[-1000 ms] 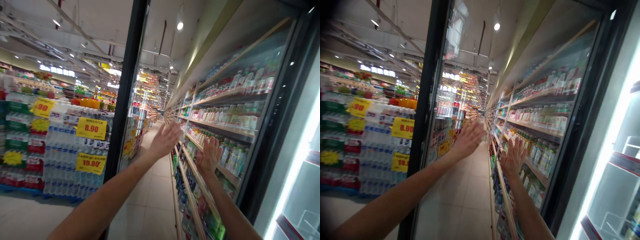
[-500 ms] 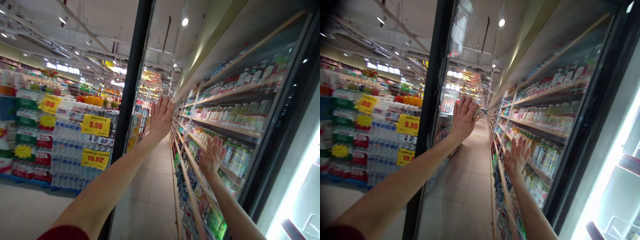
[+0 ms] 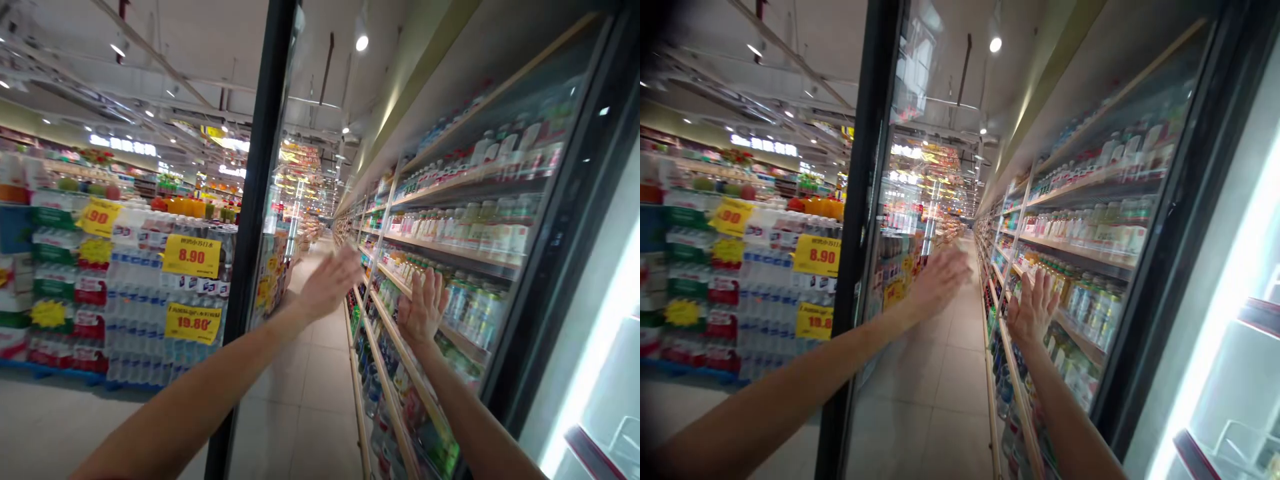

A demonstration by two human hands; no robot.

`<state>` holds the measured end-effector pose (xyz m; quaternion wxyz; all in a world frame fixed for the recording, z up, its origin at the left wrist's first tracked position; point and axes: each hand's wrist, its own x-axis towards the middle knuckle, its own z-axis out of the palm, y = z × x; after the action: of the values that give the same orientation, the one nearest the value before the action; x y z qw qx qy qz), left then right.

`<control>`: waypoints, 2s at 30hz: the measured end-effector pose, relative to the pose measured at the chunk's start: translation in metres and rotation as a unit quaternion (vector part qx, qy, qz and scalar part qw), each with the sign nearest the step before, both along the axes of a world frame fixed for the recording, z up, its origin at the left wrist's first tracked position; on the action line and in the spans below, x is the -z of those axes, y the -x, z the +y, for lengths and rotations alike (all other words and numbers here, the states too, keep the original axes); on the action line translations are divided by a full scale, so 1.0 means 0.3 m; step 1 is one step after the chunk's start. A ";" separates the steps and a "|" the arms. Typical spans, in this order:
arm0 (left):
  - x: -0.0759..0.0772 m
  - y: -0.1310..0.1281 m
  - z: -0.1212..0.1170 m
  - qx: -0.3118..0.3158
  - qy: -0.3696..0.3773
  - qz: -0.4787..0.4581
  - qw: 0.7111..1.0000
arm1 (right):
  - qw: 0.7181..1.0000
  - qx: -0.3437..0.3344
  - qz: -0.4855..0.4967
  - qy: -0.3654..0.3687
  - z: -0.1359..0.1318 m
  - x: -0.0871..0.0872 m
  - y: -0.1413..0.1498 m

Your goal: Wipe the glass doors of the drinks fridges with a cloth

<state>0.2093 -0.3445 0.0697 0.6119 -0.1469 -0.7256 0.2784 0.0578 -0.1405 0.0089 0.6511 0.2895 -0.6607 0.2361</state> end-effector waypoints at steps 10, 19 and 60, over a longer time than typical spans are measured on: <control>0.017 -0.022 -0.053 0.012 -0.043 0.030 0.999 | 1.000 -0.002 0.005 -0.006 -0.005 -0.001 0.003; 0.027 -0.038 -0.080 -0.014 -0.153 0.098 0.983 | 1.000 -0.006 -0.004 0.001 -0.006 -0.002 0.004; -0.083 0.113 0.125 -0.022 -0.025 -0.054 0.998 | 0.999 -0.032 0.024 0.023 -0.002 0.003 0.006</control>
<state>0.1753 -0.3070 0.0947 0.5692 -0.1300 -0.7672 0.2654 0.0559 -0.1412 0.0080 0.6653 0.3013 -0.6297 0.2647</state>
